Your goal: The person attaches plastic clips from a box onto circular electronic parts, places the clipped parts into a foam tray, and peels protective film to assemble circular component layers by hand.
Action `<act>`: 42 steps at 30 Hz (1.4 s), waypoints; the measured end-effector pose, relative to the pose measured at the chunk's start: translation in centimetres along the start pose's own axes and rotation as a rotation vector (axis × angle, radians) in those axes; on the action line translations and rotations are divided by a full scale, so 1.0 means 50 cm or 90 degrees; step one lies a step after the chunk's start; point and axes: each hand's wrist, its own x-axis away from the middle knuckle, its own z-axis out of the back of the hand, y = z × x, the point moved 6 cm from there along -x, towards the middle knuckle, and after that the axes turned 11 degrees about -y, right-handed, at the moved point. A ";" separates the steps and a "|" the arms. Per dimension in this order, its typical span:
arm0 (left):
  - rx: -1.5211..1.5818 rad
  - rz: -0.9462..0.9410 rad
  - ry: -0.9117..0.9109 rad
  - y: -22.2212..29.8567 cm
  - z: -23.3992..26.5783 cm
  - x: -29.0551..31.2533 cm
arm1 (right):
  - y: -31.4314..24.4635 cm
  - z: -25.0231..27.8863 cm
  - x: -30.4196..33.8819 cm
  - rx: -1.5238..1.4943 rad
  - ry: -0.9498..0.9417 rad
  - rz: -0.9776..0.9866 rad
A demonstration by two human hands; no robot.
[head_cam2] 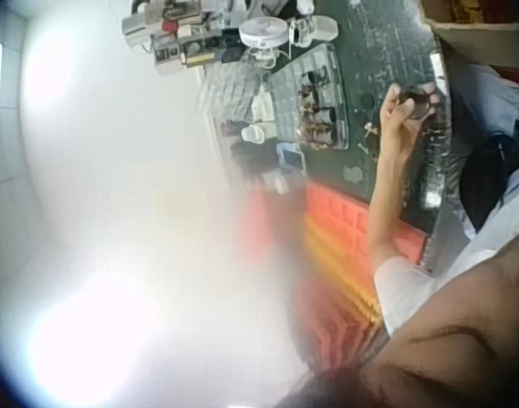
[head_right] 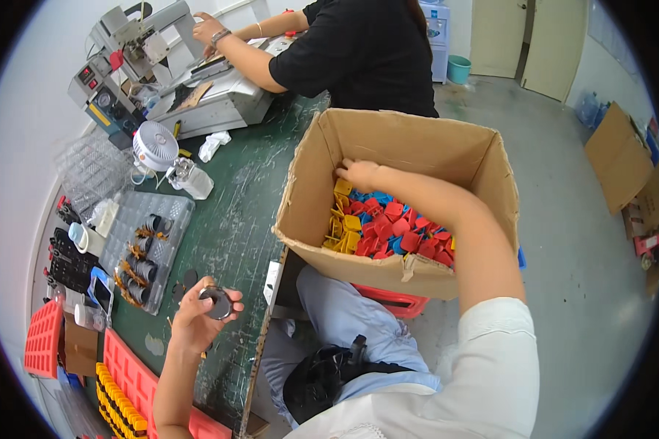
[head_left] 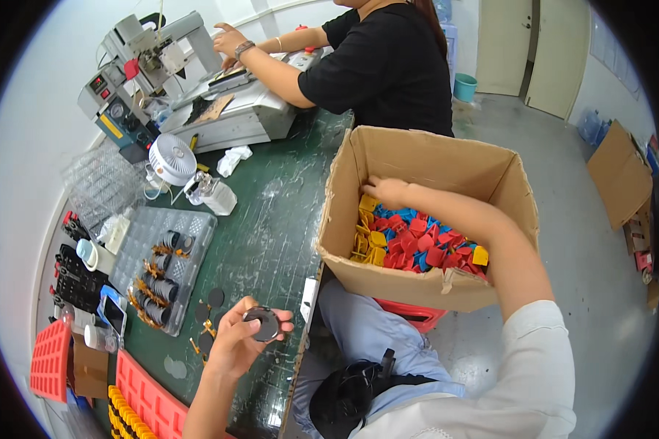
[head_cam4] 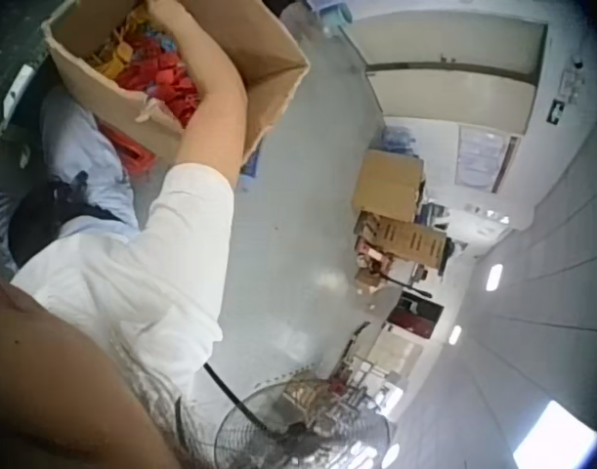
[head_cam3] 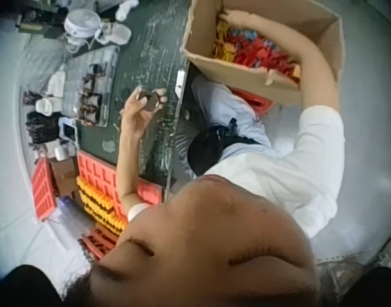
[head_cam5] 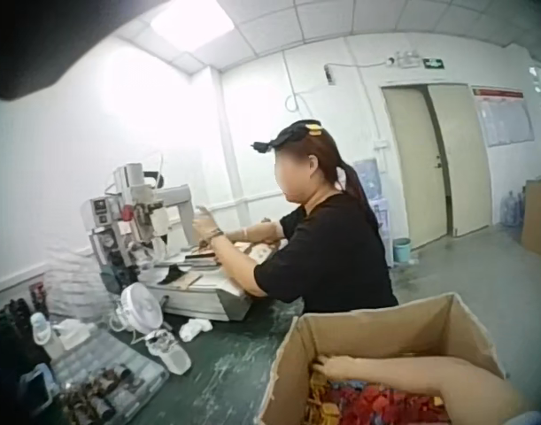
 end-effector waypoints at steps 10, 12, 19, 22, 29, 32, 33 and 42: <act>0.109 0.021 -0.208 0.021 -0.151 -0.269 | 0.022 -0.038 0.012 -0.159 0.044 0.049; 0.222 0.048 -0.224 0.003 -0.169 -0.344 | 0.001 0.000 0.041 -0.189 0.026 0.077; 0.095 0.125 -0.008 -0.095 -0.141 -0.538 | -0.001 0.019 0.172 -0.336 -0.137 0.028; -0.133 0.117 0.007 -0.089 -0.140 -0.560 | 0.036 0.006 0.216 -0.411 -0.150 -0.129; -0.222 0.161 -0.035 -0.115 -0.127 -0.554 | 0.042 0.042 0.197 -0.446 -0.199 -0.050; -0.244 0.182 -0.024 -0.115 -0.128 -0.547 | 0.052 0.030 0.201 -0.361 -0.194 -0.087; -0.255 0.197 -0.019 -0.115 -0.131 -0.544 | 0.062 0.031 0.202 -0.364 -0.192 -0.092; -0.286 0.137 0.032 -0.100 -0.126 -0.542 | 0.050 0.122 0.194 -1.056 0.081 0.053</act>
